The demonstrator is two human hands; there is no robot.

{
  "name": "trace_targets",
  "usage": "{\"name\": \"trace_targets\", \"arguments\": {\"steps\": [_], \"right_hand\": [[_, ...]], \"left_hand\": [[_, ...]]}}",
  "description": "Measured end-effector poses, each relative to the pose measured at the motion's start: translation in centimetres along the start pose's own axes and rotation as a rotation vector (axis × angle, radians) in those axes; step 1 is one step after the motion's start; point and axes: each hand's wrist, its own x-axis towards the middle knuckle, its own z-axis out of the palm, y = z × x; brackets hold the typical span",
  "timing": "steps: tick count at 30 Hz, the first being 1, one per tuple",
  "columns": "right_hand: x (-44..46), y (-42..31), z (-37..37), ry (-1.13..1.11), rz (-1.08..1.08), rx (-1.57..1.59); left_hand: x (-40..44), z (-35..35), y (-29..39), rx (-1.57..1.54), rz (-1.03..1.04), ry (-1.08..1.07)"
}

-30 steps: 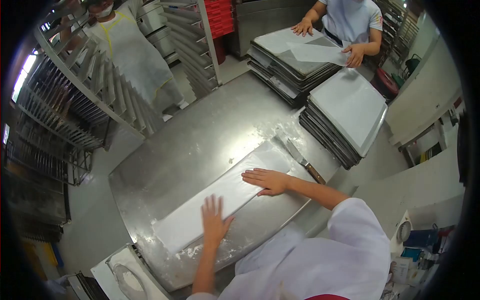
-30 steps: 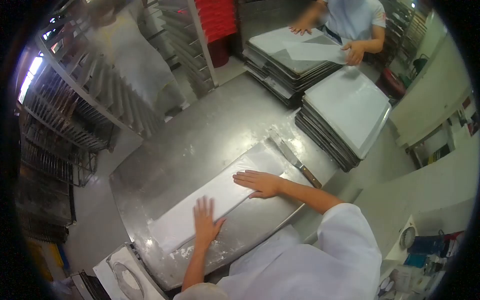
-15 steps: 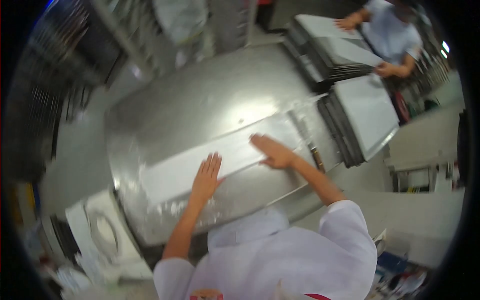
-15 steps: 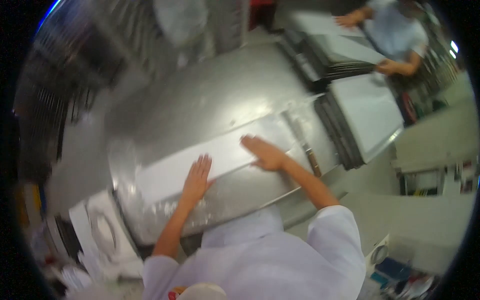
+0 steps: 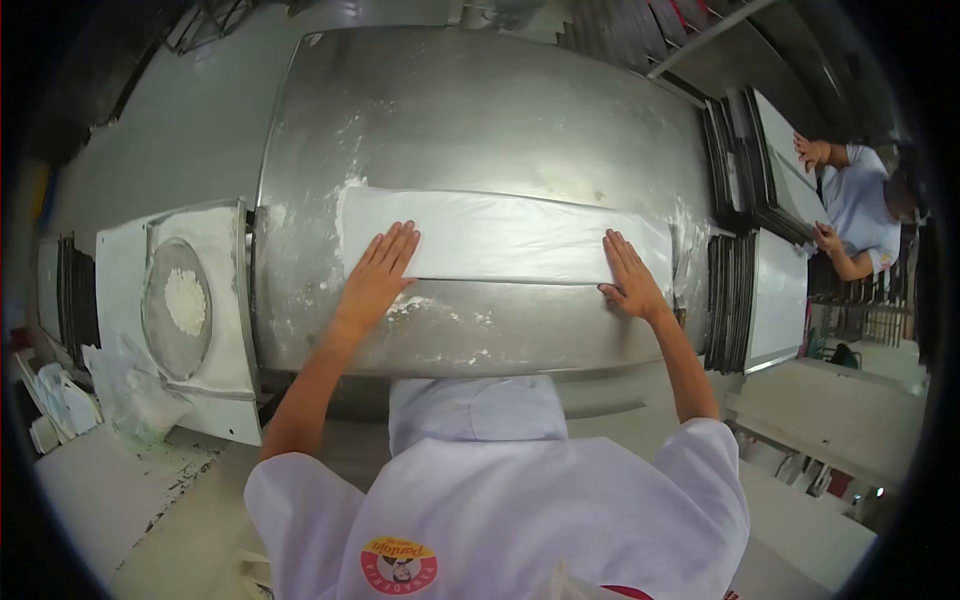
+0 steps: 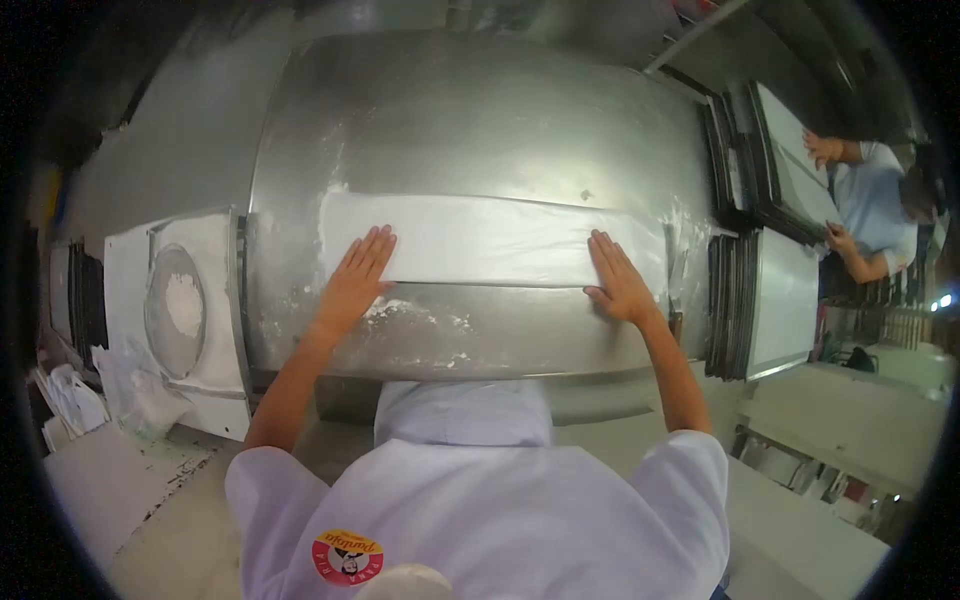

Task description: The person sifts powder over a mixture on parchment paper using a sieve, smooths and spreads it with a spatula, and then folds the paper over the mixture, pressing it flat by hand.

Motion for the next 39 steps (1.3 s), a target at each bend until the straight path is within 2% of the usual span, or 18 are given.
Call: {"name": "trace_targets", "arguments": {"steps": [3,5,8,10,14,27,36,38,39], "right_hand": [[1.0,-2.8,-1.2,-0.035,0.005,-0.150],[3.6,-7.0,-0.1,0.016,-0.042,-0.077],[10.6,-13.1,3.8,-0.018,-0.285,0.071],[15.1,-18.1,5.7,-0.016,-0.320,0.002],[18.4,-20.7,6.2,0.028,-0.433,0.005],[7.2,-6.4,1.4,-0.152,-0.276,-0.087],[0.2,1.1,0.5,-0.079,-0.150,-0.067],[-1.0,2.4,0.4,-0.062,-0.135,-0.045],[-1.5,2.7,0.5,-0.048,-0.121,-0.030]], "left_hand": [[-1.3,0.3,-1.3,0.010,-0.029,0.022],[-1.7,0.6,-1.4,0.003,-0.031,0.027],[-1.4,0.5,-1.2,-0.025,-0.021,0.030],[-1.4,0.9,-1.4,0.019,-0.034,-0.015],[-1.3,0.9,-1.3,-0.034,-0.050,-0.022],[-1.1,0.9,-0.9,0.027,-0.101,-0.092],[-0.8,0.5,0.6,0.147,-0.139,-0.160],[-0.8,0.8,2.0,0.147,-0.128,-0.071],[-0.4,2.3,3.6,0.018,-0.091,-0.005]]}}
